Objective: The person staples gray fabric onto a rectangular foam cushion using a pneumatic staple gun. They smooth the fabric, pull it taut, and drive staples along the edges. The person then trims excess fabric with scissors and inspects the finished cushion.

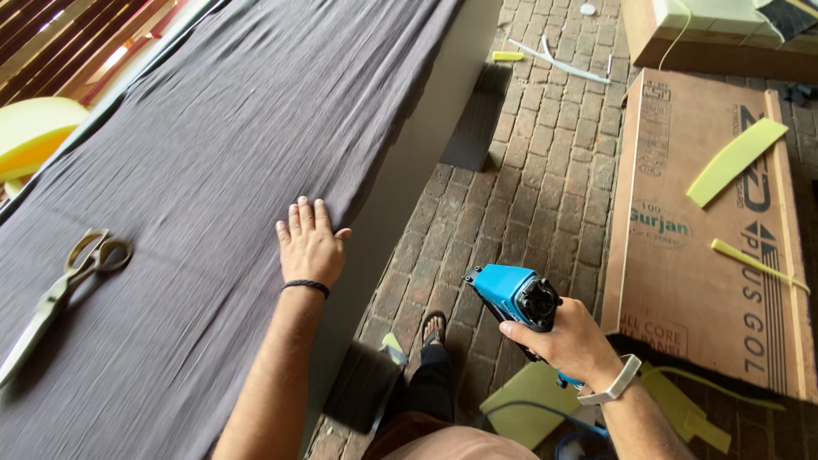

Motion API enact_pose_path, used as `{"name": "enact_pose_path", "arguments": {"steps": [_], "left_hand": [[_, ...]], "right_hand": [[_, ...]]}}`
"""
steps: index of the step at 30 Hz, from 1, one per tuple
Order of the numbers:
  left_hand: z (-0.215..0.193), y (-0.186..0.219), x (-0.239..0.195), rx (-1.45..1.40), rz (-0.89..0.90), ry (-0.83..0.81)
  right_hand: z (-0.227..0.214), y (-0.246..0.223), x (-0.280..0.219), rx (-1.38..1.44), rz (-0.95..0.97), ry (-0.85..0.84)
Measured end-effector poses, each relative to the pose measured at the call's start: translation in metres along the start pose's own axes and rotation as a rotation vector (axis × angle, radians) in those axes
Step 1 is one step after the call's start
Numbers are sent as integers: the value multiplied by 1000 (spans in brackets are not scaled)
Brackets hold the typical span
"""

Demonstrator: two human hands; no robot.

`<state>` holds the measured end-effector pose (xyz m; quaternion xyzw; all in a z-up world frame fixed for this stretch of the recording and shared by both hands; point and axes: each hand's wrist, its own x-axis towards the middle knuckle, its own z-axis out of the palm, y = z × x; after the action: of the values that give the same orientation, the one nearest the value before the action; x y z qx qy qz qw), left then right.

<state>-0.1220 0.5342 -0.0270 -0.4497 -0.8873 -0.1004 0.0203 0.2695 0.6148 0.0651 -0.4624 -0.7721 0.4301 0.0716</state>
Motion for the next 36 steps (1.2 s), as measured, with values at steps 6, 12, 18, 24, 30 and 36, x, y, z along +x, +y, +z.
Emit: {"name": "enact_pose_path", "arguments": {"steps": [6, 12, 18, 24, 30, 36], "left_hand": [[17, 69, 122, -38, -33, 19], [27, 125, 220, -117, -87, -131], [51, 158, 301, -159, -60, -51], [61, 183, 366, -157, -37, 104], [49, 206, 402, -192, -136, 120], [20, 226, 404, -184, -243, 26]], "right_hand": [[-43, -3, 138, -88, 42, 24], [-89, -19, 250, -51, 41, 52], [-131, -20, 334, -18, -50, 89], [-173, -7, 428, 44, -141, 99], [-220, 11, 548, -4, -310, -22], [-261, -7, 637, 84, -458, -334]]}}
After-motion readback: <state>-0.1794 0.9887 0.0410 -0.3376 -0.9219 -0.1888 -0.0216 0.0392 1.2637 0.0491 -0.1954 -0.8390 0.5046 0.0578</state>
